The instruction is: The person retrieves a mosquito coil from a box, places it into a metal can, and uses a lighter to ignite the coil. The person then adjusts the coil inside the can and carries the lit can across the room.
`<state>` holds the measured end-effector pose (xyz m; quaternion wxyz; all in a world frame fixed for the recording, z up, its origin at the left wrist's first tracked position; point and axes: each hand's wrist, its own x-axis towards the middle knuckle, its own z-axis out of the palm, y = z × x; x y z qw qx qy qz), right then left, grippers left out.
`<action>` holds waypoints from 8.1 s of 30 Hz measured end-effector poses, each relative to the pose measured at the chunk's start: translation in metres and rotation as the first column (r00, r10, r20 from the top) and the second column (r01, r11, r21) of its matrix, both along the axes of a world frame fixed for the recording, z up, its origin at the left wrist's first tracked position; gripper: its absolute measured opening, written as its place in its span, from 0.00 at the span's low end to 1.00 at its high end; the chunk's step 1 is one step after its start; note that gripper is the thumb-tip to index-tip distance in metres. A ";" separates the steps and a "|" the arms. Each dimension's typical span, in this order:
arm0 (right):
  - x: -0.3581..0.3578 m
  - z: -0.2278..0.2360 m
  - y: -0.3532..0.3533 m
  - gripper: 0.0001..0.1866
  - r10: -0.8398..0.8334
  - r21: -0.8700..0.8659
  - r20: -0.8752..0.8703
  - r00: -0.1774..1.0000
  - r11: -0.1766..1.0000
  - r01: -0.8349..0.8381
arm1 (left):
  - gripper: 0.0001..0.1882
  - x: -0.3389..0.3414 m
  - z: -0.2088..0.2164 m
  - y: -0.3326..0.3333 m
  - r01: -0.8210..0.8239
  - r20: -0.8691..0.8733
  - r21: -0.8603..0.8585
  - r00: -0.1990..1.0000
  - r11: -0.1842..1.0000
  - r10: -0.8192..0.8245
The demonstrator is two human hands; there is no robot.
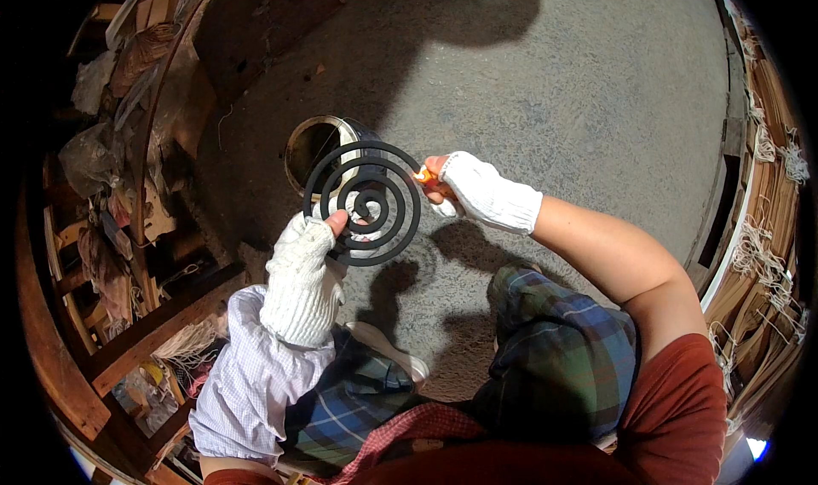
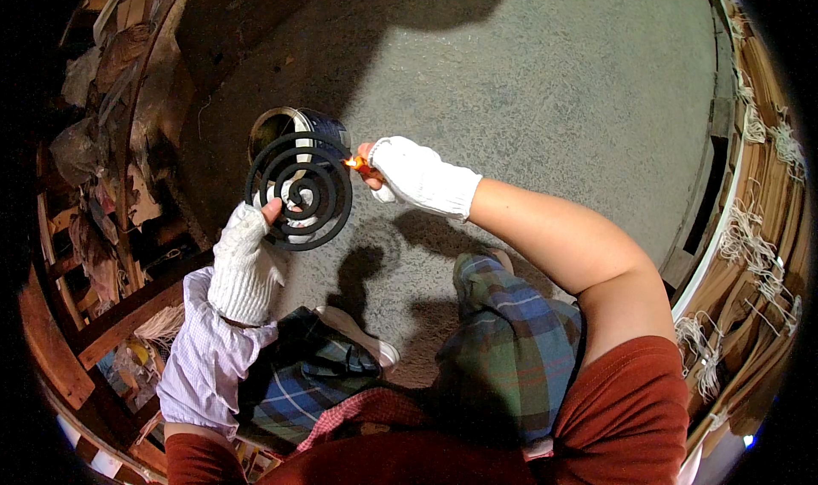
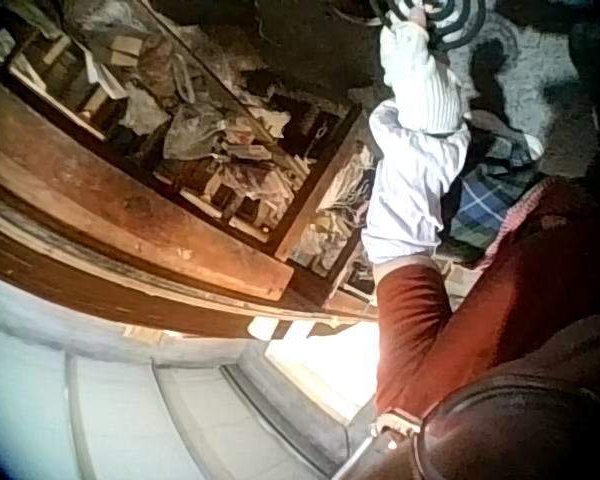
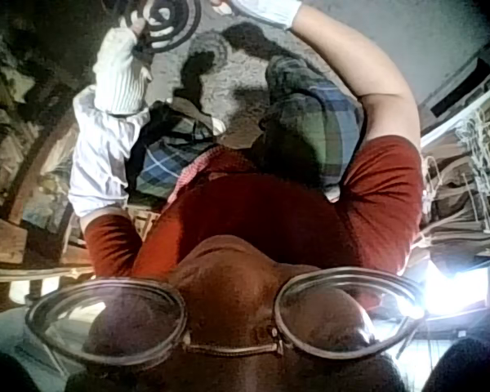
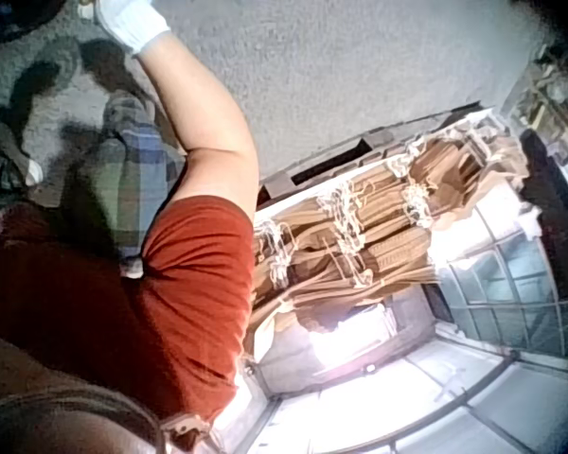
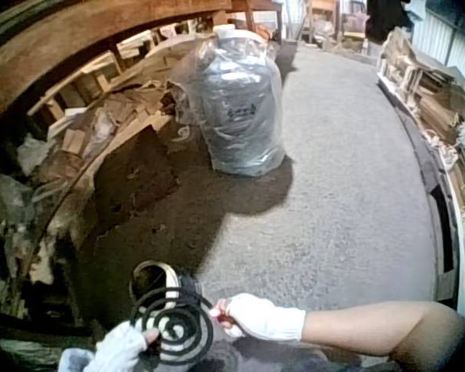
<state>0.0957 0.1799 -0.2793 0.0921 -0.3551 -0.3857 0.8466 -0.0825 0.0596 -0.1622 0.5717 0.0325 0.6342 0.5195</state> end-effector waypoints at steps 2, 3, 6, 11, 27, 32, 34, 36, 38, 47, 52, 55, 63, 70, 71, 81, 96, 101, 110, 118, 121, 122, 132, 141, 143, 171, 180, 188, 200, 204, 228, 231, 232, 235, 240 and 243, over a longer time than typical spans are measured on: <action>0.002 0.002 0.001 0.22 0.022 0.024 0.001 1.000 0.999 -0.022 | 0.10 0.000 0.001 0.001 0.003 -0.005 -0.004 1.000 1.000 -0.003; 0.002 0.005 0.003 0.22 0.032 0.034 -0.004 0.999 0.999 -0.032 | 0.10 0.000 0.002 0.001 0.003 -0.003 0.005 1.000 1.000 -0.003; 0.001 0.005 0.002 0.22 0.022 0.004 -0.004 1.000 1.000 -0.022 | 0.10 0.001 0.002 0.000 0.009 0.003 0.019 1.000 1.000 -0.009; 0.002 0.015 0.006 0.21 0.056 0.003 0.023 0.998 0.998 -0.056 | 0.11 -0.001 0.000 -0.002 0.016 -0.005 0.022 1.000 1.000 -0.016; 0.013 0.002 0.014 0.28 0.141 0.077 0.142 0.980 0.985 -0.153 | 0.21 0.008 0.067 -0.003 0.030 0.437 0.130 0.896 0.991 -0.085; 0.012 -0.008 0.013 0.28 0.123 0.098 0.155 0.980 0.985 -0.139 | 0.22 0.005 0.070 -0.007 0.072 0.443 0.132 0.888 0.989 -0.124; 0.012 -0.012 0.012 0.28 0.110 0.094 0.144 0.983 0.988 -0.124 | 0.22 0.002 0.065 -0.008 0.079 0.491 0.171 0.857 0.982 -0.155; 0.012 -0.015 0.011 0.28 0.083 0.079 0.125 0.989 0.993 -0.093 | 0.22 0.002 0.064 -0.007 0.077 0.508 0.180 0.846 0.981 -0.160; 0.014 -0.019 0.013 0.27 0.097 0.090 0.104 0.990 0.990 -0.107 | 0.22 0.003 0.064 -0.005 0.074 0.514 0.181 0.843 0.981 -0.159; 0.014 -0.015 0.014 0.24 0.067 0.092 0.185 0.981 0.992 -0.085 | 0.17 -0.001 0.058 0.002 0.057 0.439 0.203 0.887 0.977 -0.143; 0.012 -0.031 0.018 0.14 0.181 0.305 0.377 0.908 0.902 -0.307 | 0.16 -0.029 0.055 0.004 -0.073 0.239 0.239 0.971 0.968 0.014; 0.017 -0.043 0.011 0.10 0.094 0.302 0.396 0.913 0.926 -0.227 | 0.17 -0.057 0.054 -0.006 -0.195 0.231 0.297 0.965 0.935 0.128; 0.019 -0.067 0.021 0.10 0.201 0.480 0.670 0.714 0.617 -0.624 | 0.14 -0.062 0.083 -0.072 -0.438 0.099 0.249 0.899 0.864 0.427; 0.021 -0.068 0.032 0.07 0.180 0.394 0.601 0.779 0.780 -0.485 | 0.08 -0.098 0.031 -0.067 -0.335 0.018 0.207 0.941 0.919 0.339; 0.024 -0.070 0.030 0.06 0.163 0.355 0.547 0.821 0.843 -0.403 | 0.08 -0.109 0.012 -0.062 -0.316 0.041 0.159 0.949 0.935 0.314; 0.021 0.027 0.013 0.20 0.323 0.201 0.180 0.929 0.912 -0.357 | 0.12 -0.101 -0.062 -0.019 -0.277 0.320 0.198 0.925 0.940 0.206; -0.080 0.051 -0.050 0.13 0.004 0.152 0.046 0.999 0.988 -0.011 | 0.12 -0.078 -0.071 -0.025 -0.284 0.359 0.255 0.916 0.924 0.182; -0.079 0.048 -0.049 0.11 0.053 0.232 0.100 0.994 0.970 -0.075 | 0.12 -0.081 -0.081 -0.034 -0.195 0.248 0.164 0.957 0.967 0.151; -0.073 0.038 -0.044 0.12 0.142 0.249 0.146 0.979 0.952 -0.176 | 0.12 -0.099 -0.069 -0.043 -0.070 -0.104 0.039 0.992 0.997 0.074; -0.079 0.035 -0.043 0.12 0.179 0.200 0.158 0.971 0.957 -0.209 | 0.10 -0.122 -0.084 -0.048 0.020 -0.149 -0.083 0.988 0.996 -0.032; -0.084 0.034 -0.043 0.11 0.113 0.187 0.167 0.979 0.972 -0.144 | 0.12 -0.124 -0.087 -0.038 -0.008 -0.204 -0.235 0.978 0.972 -0.042; -0.085 0.034 -0.041 0.11 0.092 0.177 0.178 0.980 0.976 -0.123 | 0.13 -0.125 -0.090 -0.033 -0.014 -0.247 -0.286 0.967 0.958 -0.059; -0.099 0.024 -0.021 0.12 -0.042 0.246 0.266 0.963 0.969 -0.025 | 0.14 -0.129 -0.076 0.012 0.098 -0.365 -0.378 0.898 0.921 -0.246; -0.101 0.033 -0.027 0.12 -0.138 0.136 0.255 0.957 0.985 0.106 | 0.14 -0.128 -0.069 0.020 0.115 -0.384 -0.402 0.879 0.908 -0.282; -0.100 0.032 -0.027 0.11 -0.133 0.136 0.241 0.961 0.985 0.103 | 0.14 -0.127 -0.068 0.020 0.112 -0.382 -0.441 0.875 0.890 -0.299; -0.097 0.024 -0.020 0.10 -0.091 0.159 0.217 0.972 0.986 0.057 | 0.15 -0.137 -0.078 0.024 0.216 -0.544 -0.524 0.660 0.824 -0.519; -0.087 0.014 -0.014 0.17 0.001 0.136 0.148 0.989 0.991 -0.021 | 0.14 -0.139 -0.081 0.032 0.263 -0.540 -0.557 0.605 0.787 -0.585; -0.086 0.026 -0.011 0.16 0.006 0.114 0.192 0.981 0.993 -0.029 | 0.13 -0.143 -0.091 0.031 0.253 -0.546 -0.548 0.614 0.798 -0.570; -0.065 0.022 -0.012 0.16 0.001 0.082 0.265 0.964 0.996 -0.023 | 0.11 -0.137 -0.079 0.037 0.257 -0.531 -0.590 0.590 0.765 -0.608; -0.063 0.021 -0.011 0.15 0.022 0.103 0.269 0.963 0.993 -0.051 | 0.10 -0.135 -0.075 0.041 0.259 -0.544 -0.714 0.379 0.651 -0.748; -0.050 0.015 -0.018 0.15 -0.022 0.099 0.268 0.963 0.995 -0.005 | 0.17 -0.122 -0.067 0.036 0.249 -0.475 -0.851 0.012 0.463 -0.880; -0.047 0.015 -0.015 0.15 0.034 0.104 0.286 0.958 0.992 -0.066 | 0.17 -0.116 -0.059 0.041 0.240 -0.411 -0.888 -0.037 0.392 -0.911; -0.047 0.016 -0.014 0.15 0.068 0.102 0.295 0.953 0.990 -0.102 | 0.17 -0.115 -0.056 0.041 0.234 -0.392 -0.901 -0.069 0.367 -0.918; -0.046 0.013 -0.016 0.15 0.036 0.110 0.269 0.963 0.992 -0.067 | 0.17 -0.113 -0.052 0.044 0.247 -0.336 -0.921 -0.107 0.302 -0.936; -0.045 0.011 -0.021 0.17 0.005 0.102 0.263 0.965 0.994 -0.032 | 0.17 -0.110 -0.049 0.043 0.249 -0.322 -0.929 -0.170 0.275 -0.931; -0.044 0.012 -0.022 0.18 0.003 0.093 0.264 0.964 0.995 -0.028 | 0.17 -0.110 -0.050 0.042 0.256 -0.330 -0.926 -0.188 0.278 -0.925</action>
